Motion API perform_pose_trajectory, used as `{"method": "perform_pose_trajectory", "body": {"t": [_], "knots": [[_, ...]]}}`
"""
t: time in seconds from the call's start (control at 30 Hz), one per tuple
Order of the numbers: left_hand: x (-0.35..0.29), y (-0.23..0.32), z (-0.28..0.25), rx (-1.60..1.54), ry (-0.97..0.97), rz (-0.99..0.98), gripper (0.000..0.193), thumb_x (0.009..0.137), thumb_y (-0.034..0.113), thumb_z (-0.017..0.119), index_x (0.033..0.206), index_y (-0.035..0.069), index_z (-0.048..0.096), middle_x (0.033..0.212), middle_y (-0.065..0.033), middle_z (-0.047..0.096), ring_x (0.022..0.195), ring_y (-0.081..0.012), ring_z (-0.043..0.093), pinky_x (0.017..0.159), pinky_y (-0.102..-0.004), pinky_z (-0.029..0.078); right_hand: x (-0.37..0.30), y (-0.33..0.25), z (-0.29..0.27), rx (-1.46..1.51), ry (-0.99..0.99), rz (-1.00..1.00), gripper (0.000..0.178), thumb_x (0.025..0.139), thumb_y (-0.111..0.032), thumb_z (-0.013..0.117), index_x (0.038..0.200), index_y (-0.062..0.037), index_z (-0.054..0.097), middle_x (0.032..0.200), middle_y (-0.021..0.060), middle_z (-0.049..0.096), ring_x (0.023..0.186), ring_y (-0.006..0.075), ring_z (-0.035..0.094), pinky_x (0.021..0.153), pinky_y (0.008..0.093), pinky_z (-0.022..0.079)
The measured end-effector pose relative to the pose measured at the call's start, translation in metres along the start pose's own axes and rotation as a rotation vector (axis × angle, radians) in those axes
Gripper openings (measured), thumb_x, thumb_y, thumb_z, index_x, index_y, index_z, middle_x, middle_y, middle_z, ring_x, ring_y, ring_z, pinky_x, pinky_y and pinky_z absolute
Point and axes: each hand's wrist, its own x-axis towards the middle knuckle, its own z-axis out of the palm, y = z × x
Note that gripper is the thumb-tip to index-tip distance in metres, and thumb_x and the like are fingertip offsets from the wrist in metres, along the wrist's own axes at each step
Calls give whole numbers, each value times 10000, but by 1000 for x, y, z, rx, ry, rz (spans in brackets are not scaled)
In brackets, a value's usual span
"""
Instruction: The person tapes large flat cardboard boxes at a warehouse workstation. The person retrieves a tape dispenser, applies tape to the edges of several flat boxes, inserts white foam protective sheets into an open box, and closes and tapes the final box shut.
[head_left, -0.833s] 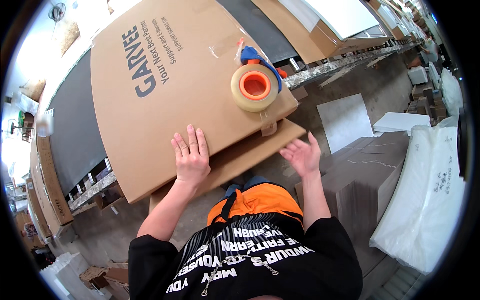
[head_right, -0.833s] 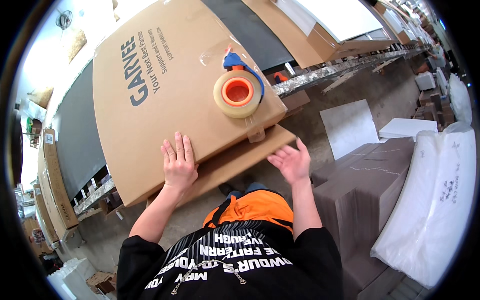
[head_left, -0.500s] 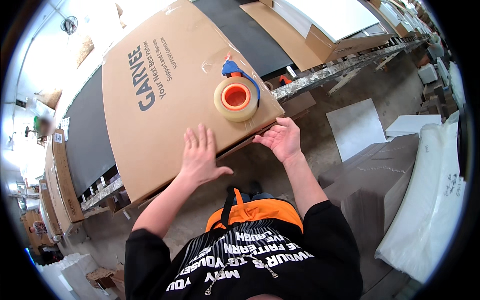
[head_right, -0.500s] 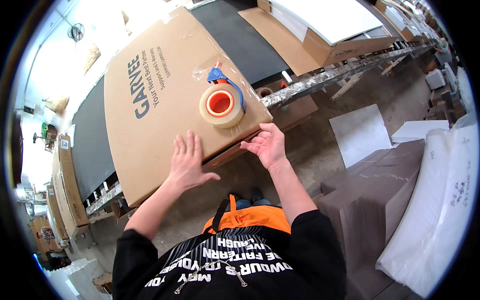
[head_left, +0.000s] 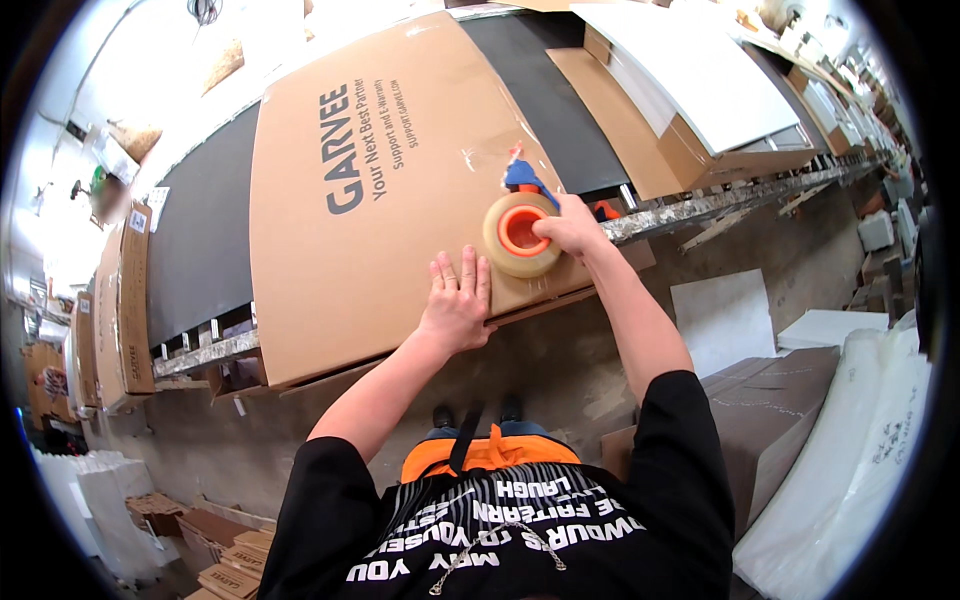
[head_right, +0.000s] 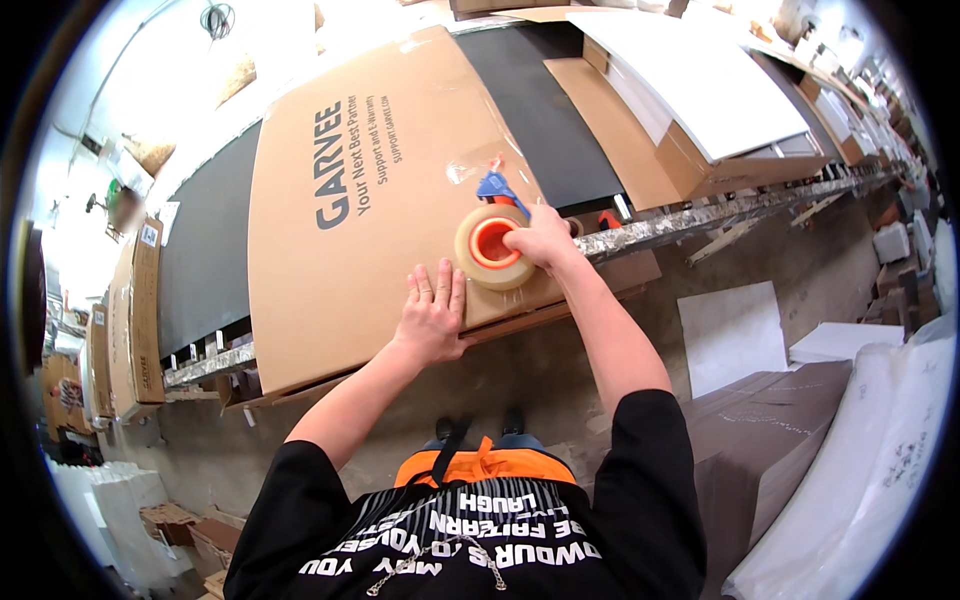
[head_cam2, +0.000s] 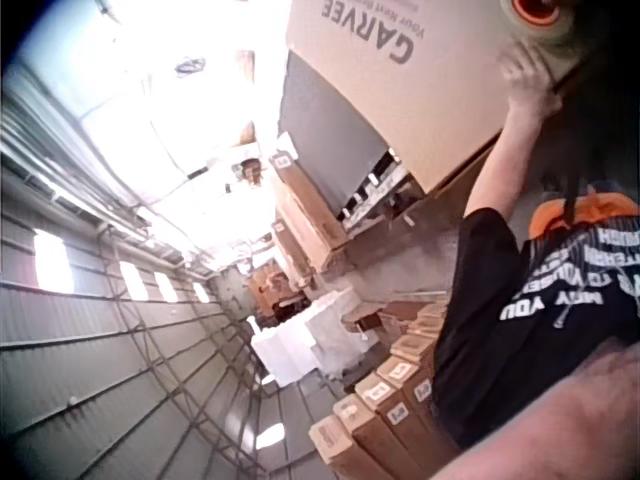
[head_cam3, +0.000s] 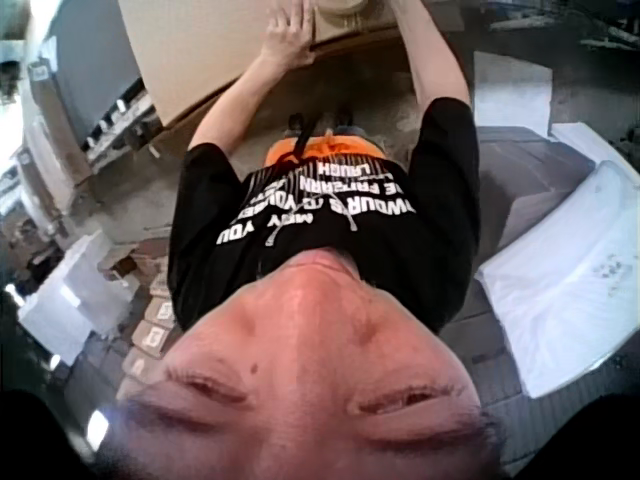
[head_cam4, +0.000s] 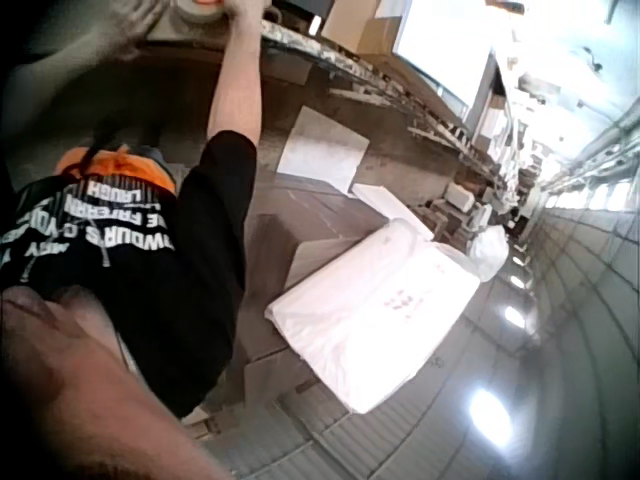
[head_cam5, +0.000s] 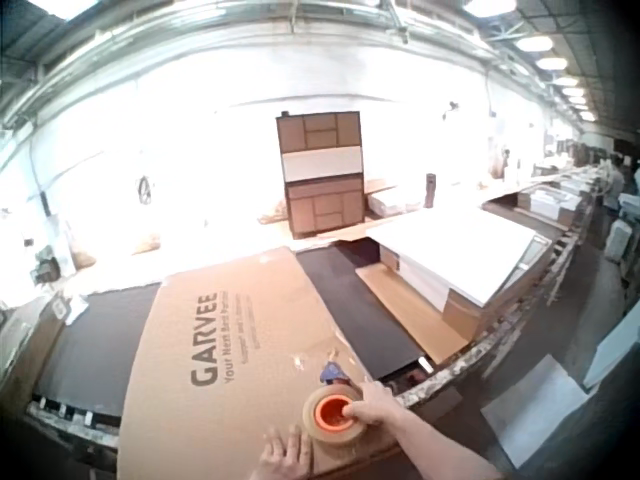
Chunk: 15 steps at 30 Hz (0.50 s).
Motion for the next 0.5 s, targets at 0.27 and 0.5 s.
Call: {"method": "perform_pose_trajectory", "body": {"t": [0.27, 0.5], "knots": [[1, 1, -4, 1, -14, -7, 1057, 662, 453, 788, 1434, -85, 307, 1467, -355, 285, 1271, -630, 328, 1076, -639, 282, -60, -96, -63, 469, 157, -67, 751, 665, -71, 611, 1405, -82, 486, 969, 65, 654, 860, 152, 642, 741, 257, 522], [4, 1, 5, -74, 80, 20, 903, 686, 288, 716, 1411, -106, 350, 1457, -367, 300, 1243, -658, 341, 1049, -672, 287, -46, -126, -13, -1076, -250, 258, 657, 536, -256, 695, 1193, -268, 685, 1069, 162, 690, 964, 295, 661, 832, 342, 527]]}}
